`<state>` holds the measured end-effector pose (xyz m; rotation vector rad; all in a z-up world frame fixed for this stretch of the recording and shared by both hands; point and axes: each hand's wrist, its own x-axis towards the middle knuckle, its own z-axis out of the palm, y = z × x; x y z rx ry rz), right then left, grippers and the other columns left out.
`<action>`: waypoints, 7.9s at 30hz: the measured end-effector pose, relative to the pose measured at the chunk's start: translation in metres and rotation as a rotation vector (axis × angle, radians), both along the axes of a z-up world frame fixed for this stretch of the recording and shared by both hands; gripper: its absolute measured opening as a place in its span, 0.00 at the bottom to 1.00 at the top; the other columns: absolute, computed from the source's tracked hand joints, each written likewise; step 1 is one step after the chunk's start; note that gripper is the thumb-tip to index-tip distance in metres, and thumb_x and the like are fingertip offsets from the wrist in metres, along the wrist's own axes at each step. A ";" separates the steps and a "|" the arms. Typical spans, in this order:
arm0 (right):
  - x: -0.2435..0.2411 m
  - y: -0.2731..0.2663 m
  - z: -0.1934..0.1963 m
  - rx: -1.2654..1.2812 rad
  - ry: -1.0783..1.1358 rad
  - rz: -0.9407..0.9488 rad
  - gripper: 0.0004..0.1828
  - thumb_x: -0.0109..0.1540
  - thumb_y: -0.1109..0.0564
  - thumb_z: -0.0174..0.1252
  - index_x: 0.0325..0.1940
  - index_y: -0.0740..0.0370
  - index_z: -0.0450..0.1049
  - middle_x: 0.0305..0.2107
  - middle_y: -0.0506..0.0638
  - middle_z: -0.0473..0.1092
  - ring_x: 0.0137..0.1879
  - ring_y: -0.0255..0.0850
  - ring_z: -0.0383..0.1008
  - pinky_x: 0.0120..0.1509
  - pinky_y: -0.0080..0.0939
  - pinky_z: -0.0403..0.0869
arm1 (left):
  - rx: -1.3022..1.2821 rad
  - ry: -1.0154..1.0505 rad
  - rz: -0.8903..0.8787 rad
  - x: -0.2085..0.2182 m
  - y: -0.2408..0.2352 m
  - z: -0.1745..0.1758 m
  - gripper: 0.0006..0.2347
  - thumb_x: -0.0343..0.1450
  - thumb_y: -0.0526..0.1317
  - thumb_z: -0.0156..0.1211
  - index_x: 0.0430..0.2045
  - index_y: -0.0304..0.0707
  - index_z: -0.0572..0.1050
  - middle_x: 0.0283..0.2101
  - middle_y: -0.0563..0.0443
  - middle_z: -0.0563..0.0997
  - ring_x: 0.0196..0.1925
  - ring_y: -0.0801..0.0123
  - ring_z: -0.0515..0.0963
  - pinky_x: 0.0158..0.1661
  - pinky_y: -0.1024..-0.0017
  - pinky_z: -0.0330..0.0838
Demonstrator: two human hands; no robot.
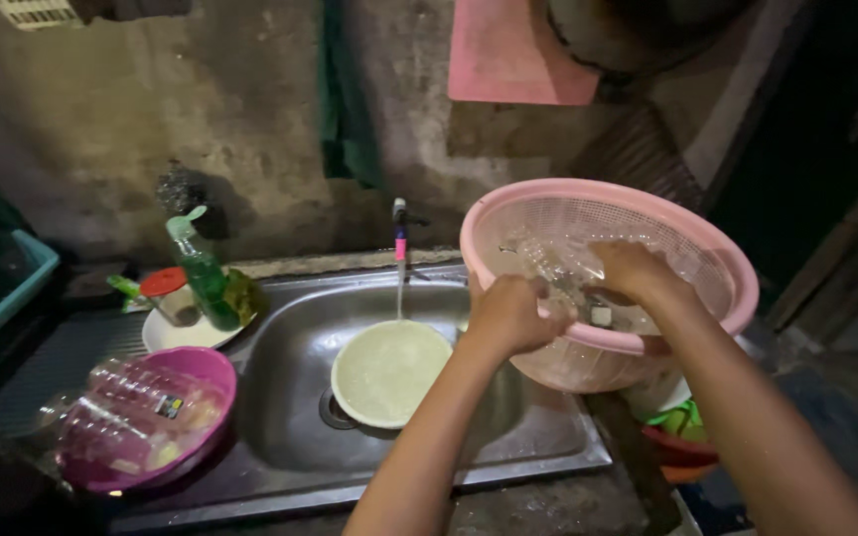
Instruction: The person washes multiple clear plastic bottles one by one under running water in a kitchen sink. They rinse the bottles, shake them, and place them into a pink colander. The person also handles a pink bowl and a white bowl during the process.
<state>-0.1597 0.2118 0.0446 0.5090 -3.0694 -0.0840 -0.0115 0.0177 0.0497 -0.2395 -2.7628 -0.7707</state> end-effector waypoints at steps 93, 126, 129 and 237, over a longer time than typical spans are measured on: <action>-0.018 -0.299 -0.349 -1.789 -0.831 -0.299 0.18 0.68 0.49 0.61 0.58 0.59 0.72 0.37 0.48 0.70 0.41 0.42 0.69 0.43 0.45 0.67 | 0.540 -0.289 0.818 0.052 -0.252 -0.209 0.38 0.66 0.60 0.65 0.65 0.36 0.59 0.52 0.29 0.78 0.55 0.38 0.79 0.54 0.52 0.73; 0.060 -0.339 -0.300 -1.473 -1.167 -0.010 0.33 0.61 0.44 0.58 0.66 0.62 0.65 0.54 0.61 0.73 0.59 0.47 0.74 0.57 0.49 0.74 | 0.471 -0.084 0.779 0.044 -0.265 -0.268 0.45 0.58 0.51 0.73 0.71 0.43 0.55 0.57 0.30 0.74 0.59 0.42 0.76 0.57 0.55 0.72; 0.062 -0.338 -0.294 -1.432 -1.098 -0.194 0.46 0.59 0.45 0.65 0.74 0.60 0.49 0.57 0.59 0.69 0.59 0.48 0.74 0.57 0.52 0.75 | 0.457 0.033 0.645 0.011 -0.246 -0.274 0.44 0.59 0.46 0.71 0.71 0.33 0.54 0.59 0.27 0.73 0.62 0.38 0.72 0.60 0.54 0.67; 0.024 -0.320 -0.326 -1.535 -0.872 -0.283 0.39 0.53 0.60 0.67 0.67 0.59 0.61 0.50 0.56 0.73 0.52 0.47 0.75 0.36 0.44 0.74 | 0.466 -0.335 0.489 -0.030 -0.225 -0.313 0.46 0.60 0.41 0.77 0.70 0.35 0.50 0.61 0.32 0.72 0.63 0.44 0.73 0.59 0.60 0.69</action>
